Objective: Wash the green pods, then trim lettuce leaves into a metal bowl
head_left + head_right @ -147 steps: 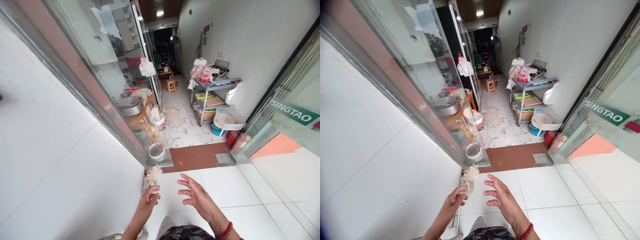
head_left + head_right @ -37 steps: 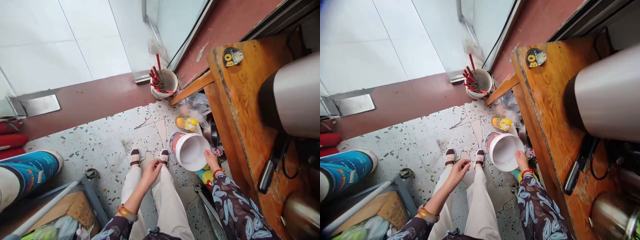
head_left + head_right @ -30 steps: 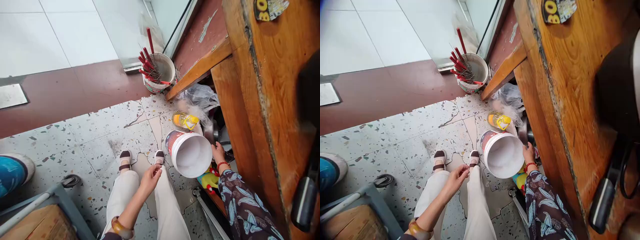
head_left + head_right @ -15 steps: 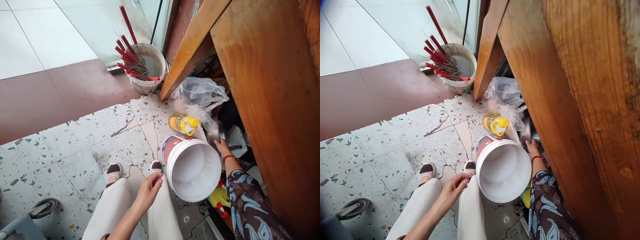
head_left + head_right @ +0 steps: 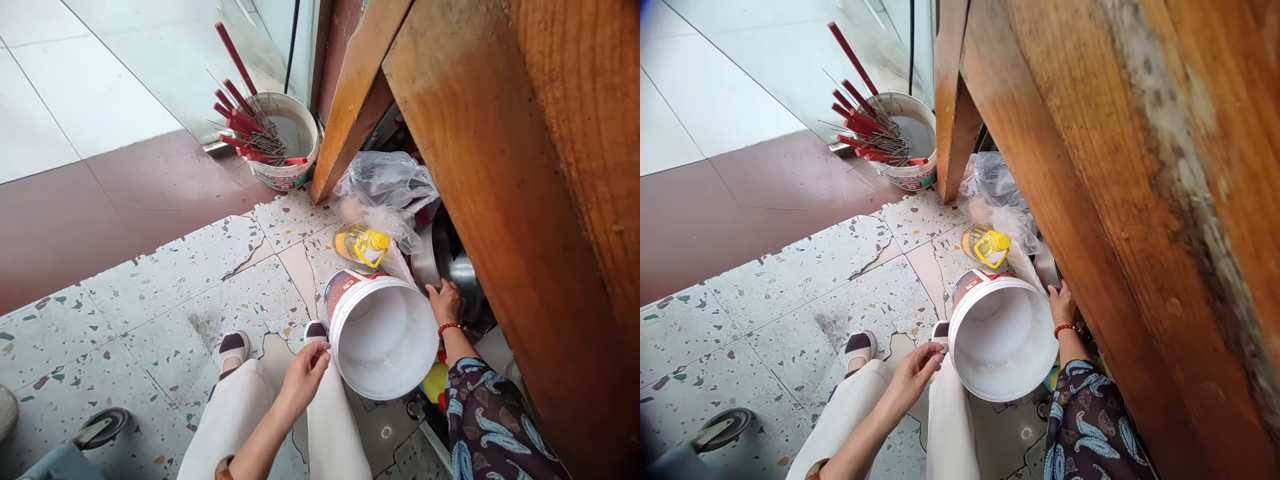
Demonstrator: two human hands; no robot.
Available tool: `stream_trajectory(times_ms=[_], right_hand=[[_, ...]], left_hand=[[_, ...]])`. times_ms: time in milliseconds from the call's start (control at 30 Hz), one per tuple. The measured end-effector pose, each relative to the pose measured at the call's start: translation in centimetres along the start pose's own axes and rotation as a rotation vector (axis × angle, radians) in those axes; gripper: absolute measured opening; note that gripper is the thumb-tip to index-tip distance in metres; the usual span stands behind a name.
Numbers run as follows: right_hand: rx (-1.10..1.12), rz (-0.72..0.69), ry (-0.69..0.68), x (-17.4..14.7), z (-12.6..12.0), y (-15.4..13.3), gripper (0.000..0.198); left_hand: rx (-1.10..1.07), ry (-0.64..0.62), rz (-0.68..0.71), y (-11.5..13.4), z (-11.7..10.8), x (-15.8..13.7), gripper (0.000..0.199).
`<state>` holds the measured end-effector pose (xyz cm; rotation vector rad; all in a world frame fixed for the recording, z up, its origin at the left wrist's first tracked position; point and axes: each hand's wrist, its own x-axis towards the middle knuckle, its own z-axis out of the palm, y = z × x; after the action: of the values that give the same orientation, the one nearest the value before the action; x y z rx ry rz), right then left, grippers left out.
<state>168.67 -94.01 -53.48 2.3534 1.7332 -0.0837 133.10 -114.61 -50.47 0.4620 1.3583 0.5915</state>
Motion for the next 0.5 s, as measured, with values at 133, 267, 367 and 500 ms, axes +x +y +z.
stream_trajectory(times_ms=[133, 267, 367, 500], right_hand=[[-0.022, -0.025, 0.078, -4.8, -2.8, 1.1, 0.043], [-0.007, -0.104, 0.153, -10.3, -6.5, 3.0, 0.058], [-0.023, -0.149, 0.158, -14.7, -9.5, 3.9, 0.068], [-0.032, -0.219, 0.119, -20.1, -13.3, 4.5, 0.070]], left_hand=[[0.012, -0.016, 0.047, 0.4, 0.1, -0.4, 0.042], [0.014, -0.033, 0.118, 1.7, 1.0, -1.6, 0.040], [0.044, -0.035, 0.156, 3.2, 2.6, -2.9, 0.038], [0.119, -0.128, 0.200, 5.3, 5.1, -4.6, 0.045]])
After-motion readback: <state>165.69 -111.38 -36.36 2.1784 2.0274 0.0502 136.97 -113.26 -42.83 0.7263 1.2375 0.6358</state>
